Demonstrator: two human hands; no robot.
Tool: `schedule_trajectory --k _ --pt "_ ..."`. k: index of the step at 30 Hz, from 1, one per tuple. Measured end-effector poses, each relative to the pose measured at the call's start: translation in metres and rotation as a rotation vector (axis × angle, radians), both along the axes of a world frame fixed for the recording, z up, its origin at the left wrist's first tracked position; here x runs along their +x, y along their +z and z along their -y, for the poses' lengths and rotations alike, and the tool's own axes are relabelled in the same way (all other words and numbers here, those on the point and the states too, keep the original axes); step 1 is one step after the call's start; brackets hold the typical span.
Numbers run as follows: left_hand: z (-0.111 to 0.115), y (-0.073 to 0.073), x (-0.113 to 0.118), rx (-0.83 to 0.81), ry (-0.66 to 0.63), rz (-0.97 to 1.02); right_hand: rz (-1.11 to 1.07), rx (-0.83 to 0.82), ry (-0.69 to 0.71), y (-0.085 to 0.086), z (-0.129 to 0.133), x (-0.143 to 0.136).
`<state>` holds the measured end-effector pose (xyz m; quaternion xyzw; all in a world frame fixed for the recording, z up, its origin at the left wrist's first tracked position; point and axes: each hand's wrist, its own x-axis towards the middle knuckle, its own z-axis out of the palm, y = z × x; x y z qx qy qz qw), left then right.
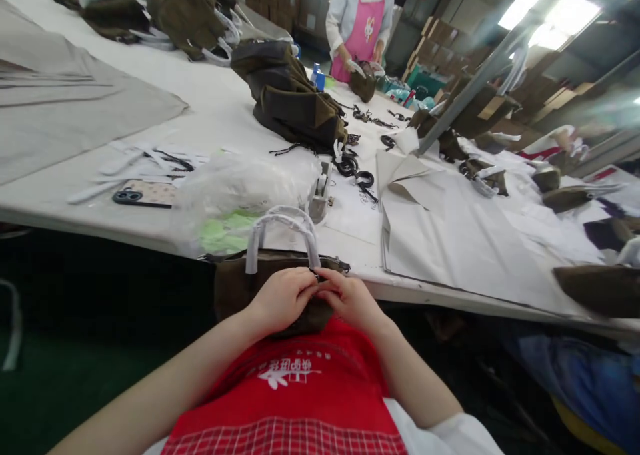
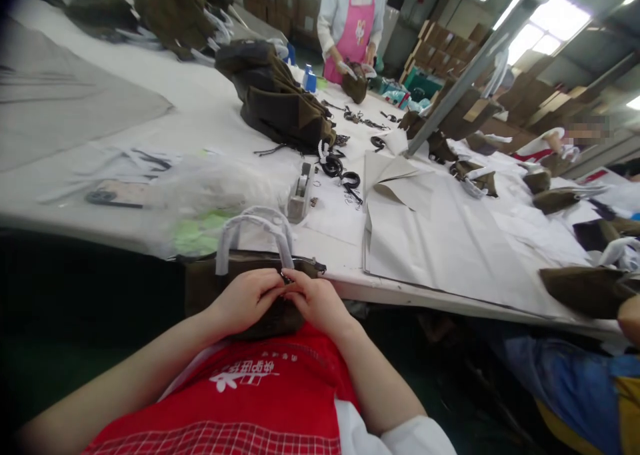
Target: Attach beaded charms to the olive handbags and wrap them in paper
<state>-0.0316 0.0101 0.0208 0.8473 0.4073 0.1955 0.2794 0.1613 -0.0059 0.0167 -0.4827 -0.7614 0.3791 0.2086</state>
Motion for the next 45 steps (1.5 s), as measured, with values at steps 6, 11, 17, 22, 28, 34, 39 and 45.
schedule_trajectory --k 6,11,17,22,28,34,39,45 --pt "0.000 0.001 0.001 -0.002 -0.018 0.023 0.155 0.061 0.082 0.006 -0.004 0.001" --pt "0.003 -0.004 0.004 -0.006 0.021 0.007 0.248 0.093 0.099 0.007 -0.008 0.000" --pt "0.003 -0.009 0.002 -0.061 0.060 0.125 0.067 0.063 0.026 0.002 -0.005 0.001" --pt "0.002 -0.029 -0.008 -0.112 0.403 0.232 -0.025 -0.009 -0.326 -0.018 0.000 0.014" --pt "0.002 -0.066 0.001 -0.407 0.370 0.202 -0.069 -0.298 -0.384 -0.065 0.005 0.003" --pt "-0.002 -0.080 0.009 -0.547 0.432 0.364 -0.145 -0.274 -0.439 -0.083 -0.003 -0.016" --pt "0.001 -0.074 0.009 -0.558 0.471 0.347 0.024 -0.226 -0.414 -0.075 -0.006 -0.014" --pt "0.007 -0.064 0.010 -0.544 0.454 0.286 0.078 -0.168 -0.394 -0.068 -0.003 -0.012"
